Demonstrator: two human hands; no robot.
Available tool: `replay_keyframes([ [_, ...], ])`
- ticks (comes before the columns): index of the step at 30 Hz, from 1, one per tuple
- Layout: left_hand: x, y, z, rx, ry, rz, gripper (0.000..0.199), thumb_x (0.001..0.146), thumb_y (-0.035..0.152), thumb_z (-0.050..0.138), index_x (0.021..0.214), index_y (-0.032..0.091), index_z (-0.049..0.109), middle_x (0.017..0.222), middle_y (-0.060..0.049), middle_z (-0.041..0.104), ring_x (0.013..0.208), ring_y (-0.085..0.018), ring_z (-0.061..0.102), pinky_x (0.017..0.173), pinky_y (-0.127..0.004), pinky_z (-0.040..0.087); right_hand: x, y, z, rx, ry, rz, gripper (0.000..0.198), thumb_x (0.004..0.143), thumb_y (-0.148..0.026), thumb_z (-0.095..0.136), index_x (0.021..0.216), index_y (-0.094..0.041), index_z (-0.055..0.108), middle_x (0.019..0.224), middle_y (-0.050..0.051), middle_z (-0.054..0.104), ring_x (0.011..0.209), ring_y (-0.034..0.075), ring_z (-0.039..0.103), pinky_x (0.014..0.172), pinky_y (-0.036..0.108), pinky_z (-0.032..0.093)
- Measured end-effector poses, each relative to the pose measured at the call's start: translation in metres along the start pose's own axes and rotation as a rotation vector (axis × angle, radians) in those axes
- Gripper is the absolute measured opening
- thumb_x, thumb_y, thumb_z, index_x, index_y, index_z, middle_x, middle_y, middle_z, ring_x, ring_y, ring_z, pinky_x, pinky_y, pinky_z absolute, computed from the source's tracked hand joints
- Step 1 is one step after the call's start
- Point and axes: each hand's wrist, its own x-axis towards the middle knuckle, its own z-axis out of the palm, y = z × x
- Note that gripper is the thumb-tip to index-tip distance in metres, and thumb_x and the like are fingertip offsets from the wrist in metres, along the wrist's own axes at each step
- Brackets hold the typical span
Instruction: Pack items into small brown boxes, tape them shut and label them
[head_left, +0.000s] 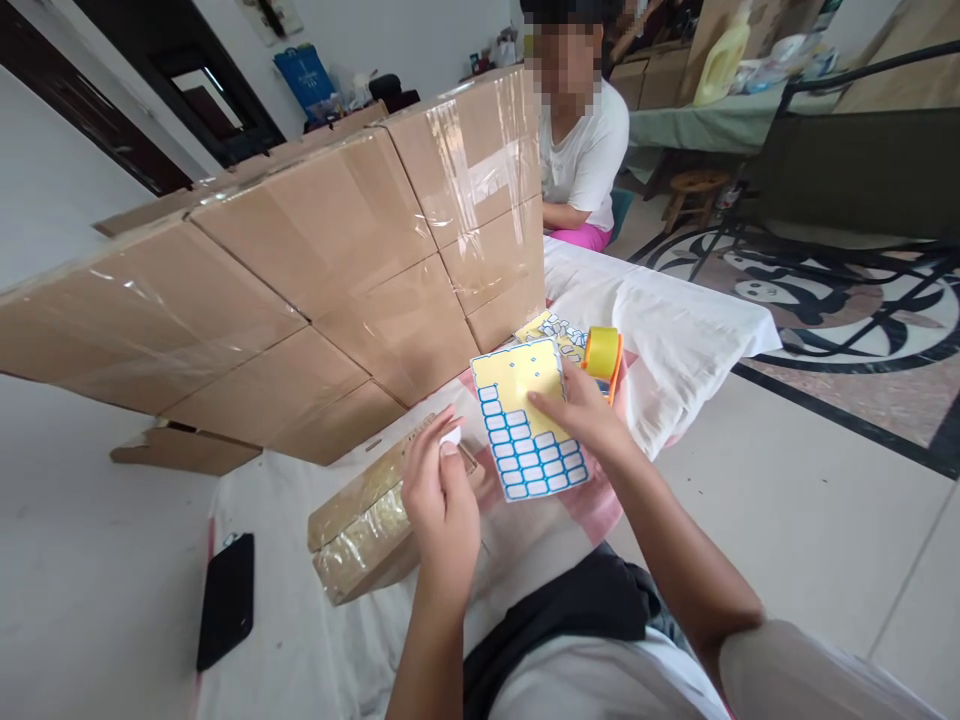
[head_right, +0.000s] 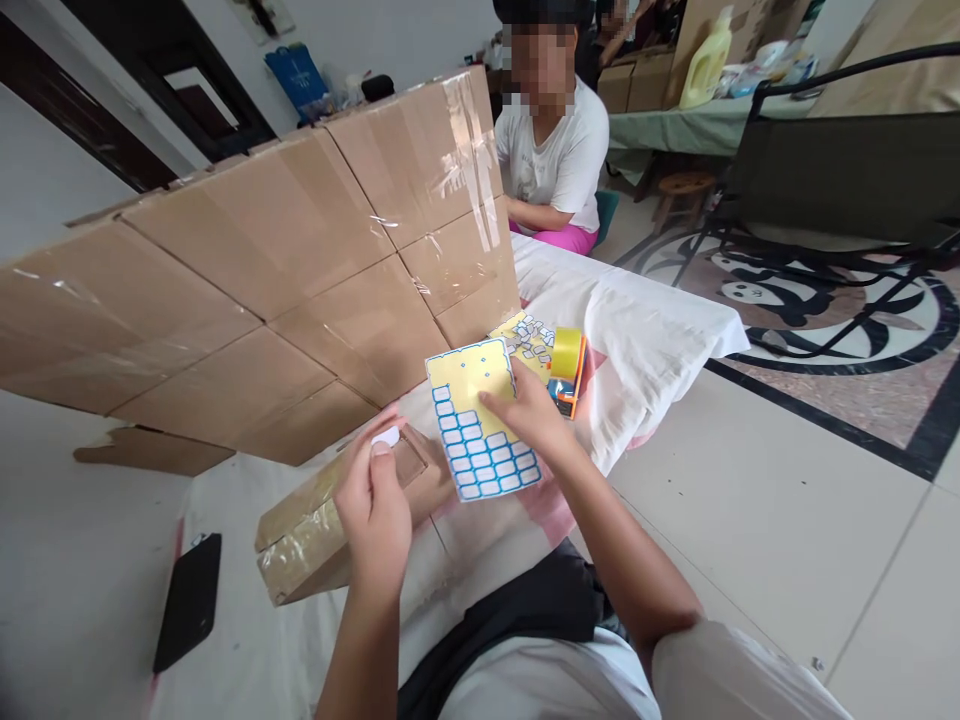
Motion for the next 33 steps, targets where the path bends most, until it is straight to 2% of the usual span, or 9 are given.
replay_keyframes([
  [4, -0.005, -0.005, -0.008, 0.072, 0.092, -0.004, 0.018, 0.096, 0.028, 0.053, 0.096, 0.022, 0.070, 0.099, -0.004, 0.068, 0.098, -0.018, 0.064, 0.092, -0.032, 0.050, 0.063, 0.027, 0.008, -0.507, 0.030, 0.178, 0.067, 0.080, -0.017, 0.065, 0.142, -0.014, 0.041, 0.135, 0.019, 0.056, 0.124, 0.033, 0.054, 0.106, 0.047, 0.043],
  [7, -0.011, -0.014, -0.008, 0.059, 0.108, -0.046, 0.012, 0.092, 0.031, 0.061, 0.091, 0.022, 0.069, 0.087, -0.002, 0.066, 0.084, -0.016, 0.061, 0.081, -0.029, 0.050, 0.066, 0.031, 0.020, -0.632, 0.105, 0.014, 0.062, 0.084, -0.017, 0.062, 0.144, -0.013, 0.042, 0.144, 0.022, 0.047, 0.133, 0.036, 0.045, 0.110, 0.052, 0.036],
  [11, -0.016, -0.025, -0.007, 0.045, 0.103, -0.135, 0.015, 0.088, 0.036, 0.067, 0.091, 0.022, 0.071, 0.086, -0.001, 0.067, 0.079, -0.014, 0.058, 0.075, -0.027, 0.049, 0.014, 0.016, 0.033, -0.177, -0.222, -0.521, 0.030, 0.094, -0.028, 0.061, 0.122, -0.019, 0.061, 0.123, 0.012, 0.064, 0.115, 0.024, 0.059, 0.102, 0.042, 0.047],
  [14, -0.018, -0.024, -0.007, 0.042, 0.056, -0.189, 0.017, 0.086, 0.039, 0.069, 0.093, 0.023, 0.071, 0.089, -0.001, 0.068, 0.082, -0.014, 0.060, 0.077, -0.027, 0.049, -0.025, 0.002, 0.043, 0.134, -0.360, -0.658, 0.018, 0.093, -0.028, 0.066, 0.110, -0.020, 0.067, 0.106, 0.008, 0.070, 0.102, 0.020, 0.065, 0.092, 0.036, 0.053],
  [18, -0.018, -0.017, -0.020, 0.178, 0.017, -0.188, 0.027, 0.082, 0.042, 0.073, 0.103, 0.025, 0.070, 0.099, -0.001, 0.068, 0.093, -0.017, 0.062, 0.087, -0.031, 0.051, -0.035, 0.005, 0.051, 0.162, -0.151, -0.601, 0.007, 0.095, -0.018, 0.060, 0.090, -0.019, 0.066, 0.085, 0.004, 0.067, 0.081, 0.015, 0.064, 0.076, 0.029, 0.051],
  [22, -0.010, -0.030, -0.055, 0.660, 0.137, -0.184, 0.041, 0.082, 0.049, 0.070, 0.115, 0.025, 0.069, 0.124, -0.006, 0.065, 0.121, -0.027, 0.058, 0.112, -0.047, 0.039, -0.021, 0.031, 0.059, -0.249, 0.045, -0.394, 0.013, 0.091, -0.010, 0.055, 0.084, -0.018, 0.064, 0.082, 0.004, 0.064, 0.079, 0.017, 0.060, 0.074, 0.030, 0.046],
  [26, -0.004, -0.066, -0.089, 0.881, 0.088, -0.472, 0.050, 0.087, 0.058, 0.059, 0.126, 0.026, 0.064, 0.146, -0.010, 0.054, 0.138, -0.035, 0.046, 0.118, -0.061, 0.025, -0.018, 0.046, 0.071, -0.582, -0.162, -0.297, 0.019, 0.090, -0.008, 0.052, 0.080, -0.015, 0.067, 0.083, 0.008, 0.066, 0.084, 0.022, 0.060, 0.078, 0.034, 0.043],
  [30, -0.009, -0.099, -0.111, 0.902, 0.062, -0.560, 0.052, 0.085, 0.060, 0.056, 0.121, 0.024, 0.068, 0.135, -0.012, 0.062, 0.129, -0.036, 0.053, 0.112, -0.058, 0.036, -0.025, 0.055, 0.058, -0.285, -0.673, -0.358, 0.029, 0.085, -0.004, 0.055, 0.105, -0.017, 0.072, 0.096, 0.006, 0.069, 0.088, 0.018, 0.064, 0.078, 0.029, 0.048],
  [33, -0.011, -0.111, -0.120, 0.862, 0.066, -0.598, 0.059, 0.083, 0.064, 0.056, 0.121, 0.021, 0.068, 0.127, -0.013, 0.066, 0.120, -0.035, 0.059, 0.108, -0.054, 0.044, -0.028, 0.070, 0.041, -0.074, -0.725, -0.287, 0.055, 0.084, -0.008, 0.060, 0.138, -0.020, 0.059, 0.125, 0.009, 0.066, 0.114, 0.022, 0.063, 0.097, 0.035, 0.049],
])
